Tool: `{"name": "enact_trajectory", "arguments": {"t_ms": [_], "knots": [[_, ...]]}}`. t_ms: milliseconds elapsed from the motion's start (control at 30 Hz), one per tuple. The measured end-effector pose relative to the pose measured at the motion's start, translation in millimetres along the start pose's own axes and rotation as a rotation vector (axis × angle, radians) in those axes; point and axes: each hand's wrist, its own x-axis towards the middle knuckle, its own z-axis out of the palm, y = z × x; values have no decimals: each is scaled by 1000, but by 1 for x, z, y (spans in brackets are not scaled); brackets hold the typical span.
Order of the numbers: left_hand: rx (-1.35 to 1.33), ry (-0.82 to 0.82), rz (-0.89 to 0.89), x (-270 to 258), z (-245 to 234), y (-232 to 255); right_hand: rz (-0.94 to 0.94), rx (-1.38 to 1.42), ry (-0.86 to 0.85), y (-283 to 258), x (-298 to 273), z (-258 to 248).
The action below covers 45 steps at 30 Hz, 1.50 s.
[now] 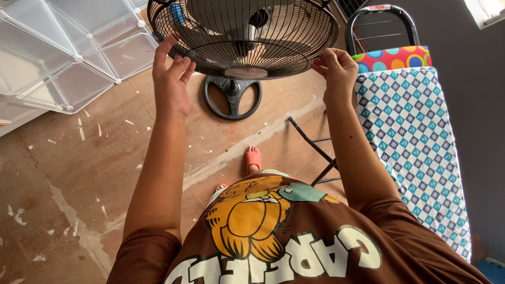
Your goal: The person assembles an electric fan by hand, repeatedly attaching and detaching the front wire cage to the fan head. The person aligns the cage, presses it into place, and checks the fit multiple times. No tools are used.
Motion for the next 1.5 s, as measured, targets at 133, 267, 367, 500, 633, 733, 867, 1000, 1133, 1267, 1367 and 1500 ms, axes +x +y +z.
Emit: {"name": "enact_trajectory", "arguments": {"t_ms": [133, 267, 367, 500, 633, 733, 867, 1000, 1133, 1267, 1367, 1500], "knots": [[-33, 17, 11, 10, 4, -2, 11, 13, -32, -5, 7, 1], [-77, 55, 12, 18, 4, -7, 32, 18, -78, -10, 10, 3], [-70, 66, 42, 21, 4, -13, 55, 9, -87, -13, 12, 4], [-67, 69, 45, 25, 6, -20, 53, 10, -113, -20, 15, 6], [21, 79, 125, 33, 8, -26, 50, 15, -111, -22, 17, 9], [154, 81, 227, 37, 5, -30, 35, -3, -110, -19, 16, 11], [443, 121, 290, 36, -3, -29, -5, -42, -108, -17, 13, 15], [741, 117, 401, 37, -8, -29, -39, -64, -89, -15, 9, 21], [836, 89, 522, 41, -9, -27, -61, -51, -51, -12, 4, 25], [740, 90, 358, 48, -4, -20, -99, -47, -5, -8, 5, 30], [732, 106, 260, 58, -1, -10, -121, -26, 21, -12, 9, 34], [743, 87, 279, 67, -8, -6, -97, -29, 60, -17, 9, 34]]}}
